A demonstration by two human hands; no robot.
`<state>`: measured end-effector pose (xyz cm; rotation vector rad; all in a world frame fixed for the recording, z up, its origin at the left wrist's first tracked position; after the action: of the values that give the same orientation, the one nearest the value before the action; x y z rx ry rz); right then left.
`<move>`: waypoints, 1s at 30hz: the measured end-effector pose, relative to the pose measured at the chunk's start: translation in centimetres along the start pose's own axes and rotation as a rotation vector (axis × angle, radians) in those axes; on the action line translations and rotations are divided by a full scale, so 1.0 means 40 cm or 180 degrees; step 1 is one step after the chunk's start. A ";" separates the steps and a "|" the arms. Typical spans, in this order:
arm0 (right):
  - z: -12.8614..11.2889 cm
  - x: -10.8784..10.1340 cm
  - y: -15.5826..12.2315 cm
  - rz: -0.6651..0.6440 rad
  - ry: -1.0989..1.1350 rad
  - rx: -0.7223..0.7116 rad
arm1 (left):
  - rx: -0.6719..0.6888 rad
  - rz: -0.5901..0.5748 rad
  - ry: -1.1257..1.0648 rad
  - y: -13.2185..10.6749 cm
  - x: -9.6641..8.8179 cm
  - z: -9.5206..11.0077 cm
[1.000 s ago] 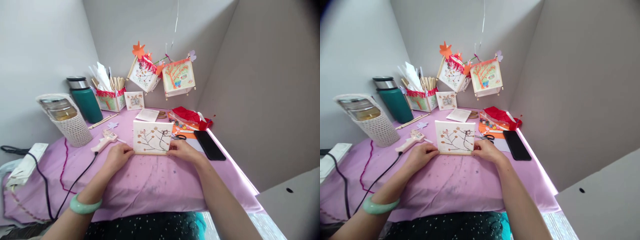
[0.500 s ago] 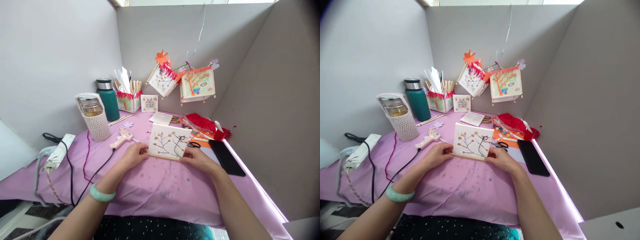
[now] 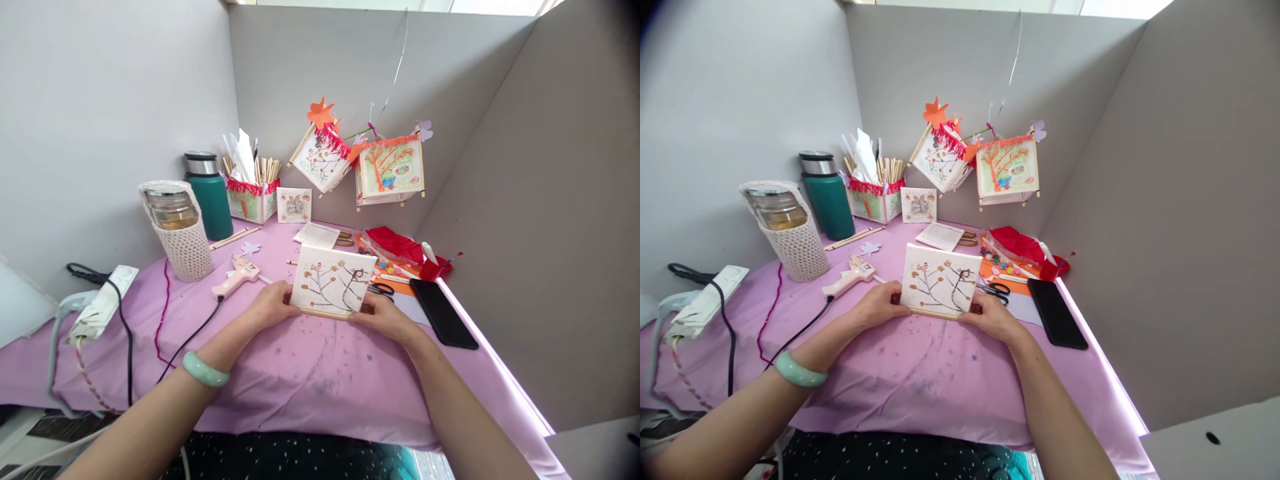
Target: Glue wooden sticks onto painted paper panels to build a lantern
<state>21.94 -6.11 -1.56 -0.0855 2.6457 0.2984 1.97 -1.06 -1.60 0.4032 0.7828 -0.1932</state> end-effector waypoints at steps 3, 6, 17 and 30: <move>-0.010 0.004 -0.001 -0.0012 0.0092 -0.0072 | -0.0014 0.0029 -0.0198 0.006 0.002 -0.003; -0.007 0.008 0.001 -0.0028 0.0128 -0.0107 | -0.0047 -0.0053 -0.0429 0.007 0.007 -0.004; 0.024 -0.001 0.009 0.0033 -0.0280 0.0068 | 0.0021 -0.0058 -0.0426 0.004 0.008 -0.008; 0.018 -0.010 0.001 0.0095 -0.0349 0.0177 | 0.0066 -0.0138 -0.0340 0.003 0.002 0.003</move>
<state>22.63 -5.91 -1.97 -0.0112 2.5463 0.2325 2.14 -1.00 -1.58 0.3925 0.6851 -0.2616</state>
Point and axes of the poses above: each hand's wrist, its own y-axis towards the middle knuckle, its own x-axis out of the palm, z = x × y, the point moved 9 cm from there along y, towards the middle knuckle, and after that the axes turned 12 degrees about z, right-handed, at the moved point
